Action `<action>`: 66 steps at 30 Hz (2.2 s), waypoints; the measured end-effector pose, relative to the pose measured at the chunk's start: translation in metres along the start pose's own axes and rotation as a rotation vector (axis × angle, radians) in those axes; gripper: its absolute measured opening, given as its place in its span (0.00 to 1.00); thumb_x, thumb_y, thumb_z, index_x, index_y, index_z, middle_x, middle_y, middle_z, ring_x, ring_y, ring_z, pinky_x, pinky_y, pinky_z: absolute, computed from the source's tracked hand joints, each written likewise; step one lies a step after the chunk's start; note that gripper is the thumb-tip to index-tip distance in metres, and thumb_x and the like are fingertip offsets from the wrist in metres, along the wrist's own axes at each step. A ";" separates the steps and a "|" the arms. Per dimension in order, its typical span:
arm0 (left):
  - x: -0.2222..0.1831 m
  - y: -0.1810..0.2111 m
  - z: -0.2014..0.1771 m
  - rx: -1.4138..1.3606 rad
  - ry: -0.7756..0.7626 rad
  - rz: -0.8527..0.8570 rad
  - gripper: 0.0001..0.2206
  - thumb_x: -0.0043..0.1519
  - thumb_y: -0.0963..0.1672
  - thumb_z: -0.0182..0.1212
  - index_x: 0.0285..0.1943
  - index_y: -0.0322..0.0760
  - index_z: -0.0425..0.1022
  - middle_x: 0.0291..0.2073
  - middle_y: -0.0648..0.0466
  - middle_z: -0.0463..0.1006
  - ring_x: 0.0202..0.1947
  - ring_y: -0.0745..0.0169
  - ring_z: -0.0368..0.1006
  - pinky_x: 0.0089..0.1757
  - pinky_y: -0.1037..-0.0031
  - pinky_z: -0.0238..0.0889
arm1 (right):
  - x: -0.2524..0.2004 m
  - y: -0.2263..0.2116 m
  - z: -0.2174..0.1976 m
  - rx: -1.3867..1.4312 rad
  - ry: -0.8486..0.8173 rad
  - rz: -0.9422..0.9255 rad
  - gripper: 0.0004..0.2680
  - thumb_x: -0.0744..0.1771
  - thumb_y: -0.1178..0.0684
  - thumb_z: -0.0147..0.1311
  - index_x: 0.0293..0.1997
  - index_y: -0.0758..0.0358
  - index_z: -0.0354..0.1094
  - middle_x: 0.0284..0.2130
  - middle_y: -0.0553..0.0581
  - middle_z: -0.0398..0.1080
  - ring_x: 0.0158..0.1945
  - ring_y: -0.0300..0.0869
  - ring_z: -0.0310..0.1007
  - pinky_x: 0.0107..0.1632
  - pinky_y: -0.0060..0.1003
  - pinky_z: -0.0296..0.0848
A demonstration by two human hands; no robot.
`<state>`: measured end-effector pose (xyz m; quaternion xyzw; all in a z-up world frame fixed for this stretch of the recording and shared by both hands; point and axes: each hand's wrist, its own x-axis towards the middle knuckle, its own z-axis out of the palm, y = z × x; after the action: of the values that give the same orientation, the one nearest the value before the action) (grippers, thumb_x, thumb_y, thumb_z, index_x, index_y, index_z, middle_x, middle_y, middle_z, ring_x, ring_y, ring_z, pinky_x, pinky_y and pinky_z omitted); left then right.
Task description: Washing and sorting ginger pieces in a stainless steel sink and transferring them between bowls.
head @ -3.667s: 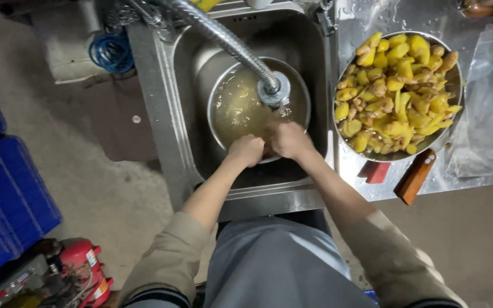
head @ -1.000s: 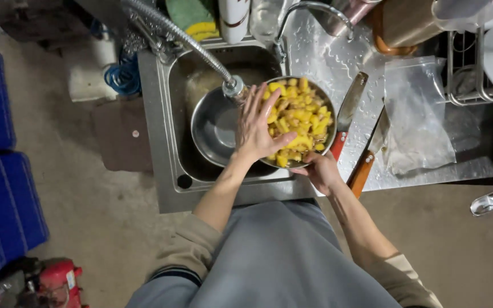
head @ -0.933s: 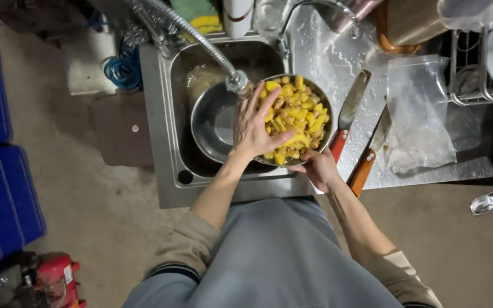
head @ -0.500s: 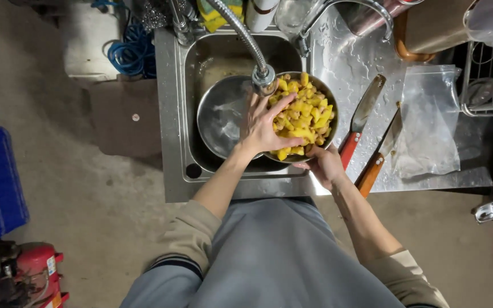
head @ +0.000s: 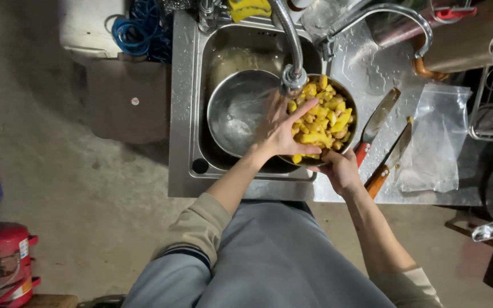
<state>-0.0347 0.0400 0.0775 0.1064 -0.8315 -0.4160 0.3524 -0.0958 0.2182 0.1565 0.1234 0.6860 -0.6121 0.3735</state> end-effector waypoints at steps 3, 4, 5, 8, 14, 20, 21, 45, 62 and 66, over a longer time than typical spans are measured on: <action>0.002 0.000 -0.005 -0.009 0.012 0.042 0.51 0.38 0.71 0.68 0.74 0.63 0.65 0.64 0.37 0.67 0.67 0.22 0.59 0.64 0.42 0.51 | -0.002 -0.006 0.002 -0.050 0.025 -0.025 0.22 0.61 0.68 0.47 0.63 0.67 0.56 0.41 0.72 0.68 0.36 0.66 0.76 0.32 0.62 0.80; -0.001 -0.003 -0.001 0.000 0.032 0.065 0.51 0.38 0.72 0.66 0.74 0.65 0.65 0.67 0.37 0.63 0.68 0.22 0.57 0.64 0.43 0.52 | -0.008 -0.015 0.008 -0.086 0.032 -0.026 0.22 0.61 0.68 0.46 0.63 0.67 0.56 0.40 0.71 0.68 0.35 0.65 0.77 0.31 0.60 0.81; -0.003 -0.006 0.004 0.009 0.052 0.088 0.51 0.38 0.73 0.65 0.74 0.66 0.66 0.71 0.38 0.59 0.69 0.21 0.56 0.64 0.43 0.52 | -0.015 -0.023 0.016 -0.121 0.039 -0.027 0.21 0.61 0.68 0.46 0.62 0.66 0.56 0.39 0.70 0.68 0.34 0.64 0.77 0.31 0.57 0.82; -0.004 -0.004 0.008 -0.027 0.086 0.071 0.53 0.36 0.74 0.63 0.76 0.70 0.63 0.73 0.40 0.57 0.70 0.24 0.55 0.64 0.46 0.53 | -0.012 -0.024 0.012 -0.149 0.045 -0.043 0.21 0.61 0.68 0.45 0.61 0.64 0.56 0.36 0.69 0.67 0.32 0.64 0.78 0.27 0.52 0.82; -0.005 -0.013 0.034 -0.044 0.173 0.068 0.51 0.39 0.72 0.63 0.75 0.70 0.62 0.71 0.42 0.61 0.70 0.30 0.59 0.65 0.50 0.55 | 0.006 -0.016 -0.021 -0.284 0.003 -0.065 0.17 0.62 0.67 0.47 0.57 0.73 0.56 0.33 0.77 0.68 0.29 0.71 0.76 0.19 0.56 0.76; -0.004 -0.005 0.050 -0.015 0.242 0.046 0.51 0.35 0.68 0.69 0.75 0.74 0.61 0.71 0.48 0.62 0.66 0.29 0.62 0.63 0.47 0.56 | -0.036 -0.058 0.022 -0.338 0.011 -0.099 0.19 0.63 0.69 0.42 0.62 0.77 0.51 0.41 0.84 0.66 0.39 0.78 0.73 0.37 0.74 0.73; 0.001 0.003 0.042 -0.015 0.248 0.046 0.51 0.35 0.68 0.69 0.75 0.74 0.61 0.71 0.48 0.62 0.66 0.29 0.62 0.63 0.47 0.56 | -0.044 -0.066 0.031 -0.342 0.010 -0.102 0.19 0.63 0.69 0.42 0.62 0.77 0.51 0.41 0.84 0.66 0.39 0.78 0.73 0.37 0.74 0.73; 0.019 0.047 0.028 -0.095 0.247 -0.064 0.52 0.46 0.68 0.68 0.81 0.64 0.50 0.79 0.43 0.56 0.66 0.46 0.72 0.63 0.51 0.64 | -0.084 -0.129 0.072 -0.608 0.098 -0.053 0.26 0.58 0.68 0.37 0.65 0.61 0.44 0.56 0.71 0.62 0.50 0.71 0.72 0.46 0.68 0.78; 0.021 0.045 0.051 0.088 0.096 -0.055 0.59 0.42 0.69 0.71 0.83 0.74 0.39 0.84 0.50 0.44 0.71 0.34 0.67 0.60 0.38 0.70 | -0.049 -0.106 0.013 -0.497 0.143 -0.035 0.25 0.60 0.71 0.36 0.66 0.68 0.53 0.56 0.70 0.66 0.53 0.67 0.71 0.48 0.60 0.78; 0.053 0.058 0.053 0.125 -0.083 0.000 0.56 0.40 0.65 0.83 0.78 0.81 0.48 0.78 0.54 0.52 0.80 0.15 0.46 0.68 0.27 0.53 | 0.045 -0.010 -0.108 -0.105 0.042 -0.012 0.19 0.62 0.63 0.48 0.61 0.68 0.57 0.47 0.64 0.70 0.39 0.58 0.80 0.38 0.52 0.84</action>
<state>-0.1029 0.0845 0.1269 0.1111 -0.8697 -0.3674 0.3103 -0.1724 0.3035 0.1310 0.1125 0.7255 -0.5748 0.3613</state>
